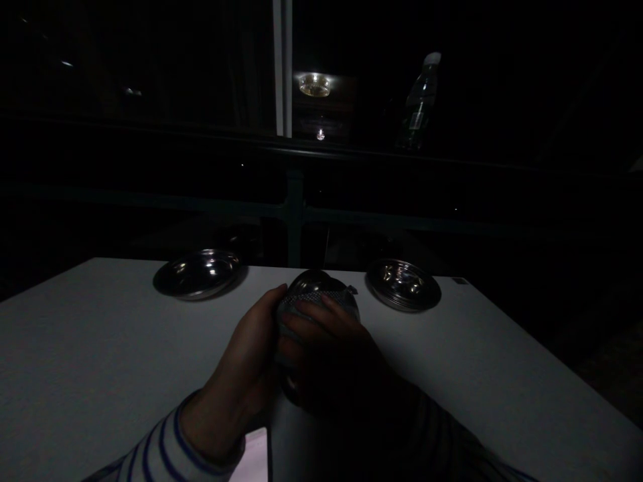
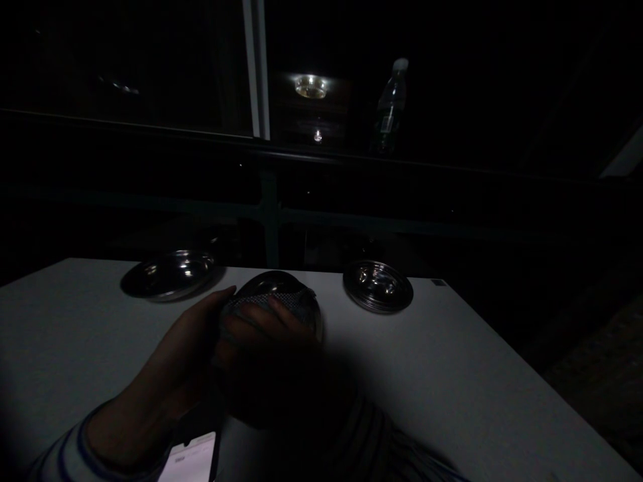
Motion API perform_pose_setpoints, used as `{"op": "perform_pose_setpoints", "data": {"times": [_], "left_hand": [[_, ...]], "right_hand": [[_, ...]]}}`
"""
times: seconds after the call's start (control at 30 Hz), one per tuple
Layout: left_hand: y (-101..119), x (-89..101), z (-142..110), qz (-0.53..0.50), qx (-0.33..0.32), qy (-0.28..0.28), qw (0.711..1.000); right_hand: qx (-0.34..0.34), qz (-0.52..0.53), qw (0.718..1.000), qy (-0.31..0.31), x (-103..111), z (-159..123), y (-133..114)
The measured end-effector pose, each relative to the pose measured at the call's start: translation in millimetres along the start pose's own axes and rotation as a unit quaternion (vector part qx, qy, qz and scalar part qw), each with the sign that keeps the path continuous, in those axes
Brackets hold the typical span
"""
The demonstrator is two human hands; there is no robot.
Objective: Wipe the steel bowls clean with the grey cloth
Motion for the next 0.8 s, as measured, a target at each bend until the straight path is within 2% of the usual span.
{"op": "perform_pose_setpoints", "data": {"times": [0.23, 0.47, 0.63, 0.8], "left_hand": [[0, 3.7, 4, 0.018, 0.008, -0.004, 1.000], [7, 4.0, 3, 0.039, -0.009, 0.000, 0.999], [22, 3.2, 1, 0.017, -0.055, 0.008, 0.998], [37, 8.0, 1, 0.004, -0.099, 0.027, 0.995]], "right_hand": [[0.034, -0.001, 0.999, -0.028, -1, -3, 1], [0.080, -0.022, 0.996, -0.022, -3, -6, 4], [0.108, -0.041, 0.993, -0.006, 1, -5, 0], [0.115, -0.049, 0.991, -0.057, 5, -3, -4]]}}
Point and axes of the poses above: each hand's wrist, its own z-axis towards the middle knuckle, its own x-axis out of the back of the hand, y = z × x, the point moved 3 cm from there along z, towards the middle knuckle, and after that the axes turned 4 degrees about y, right-handed, at the moved point
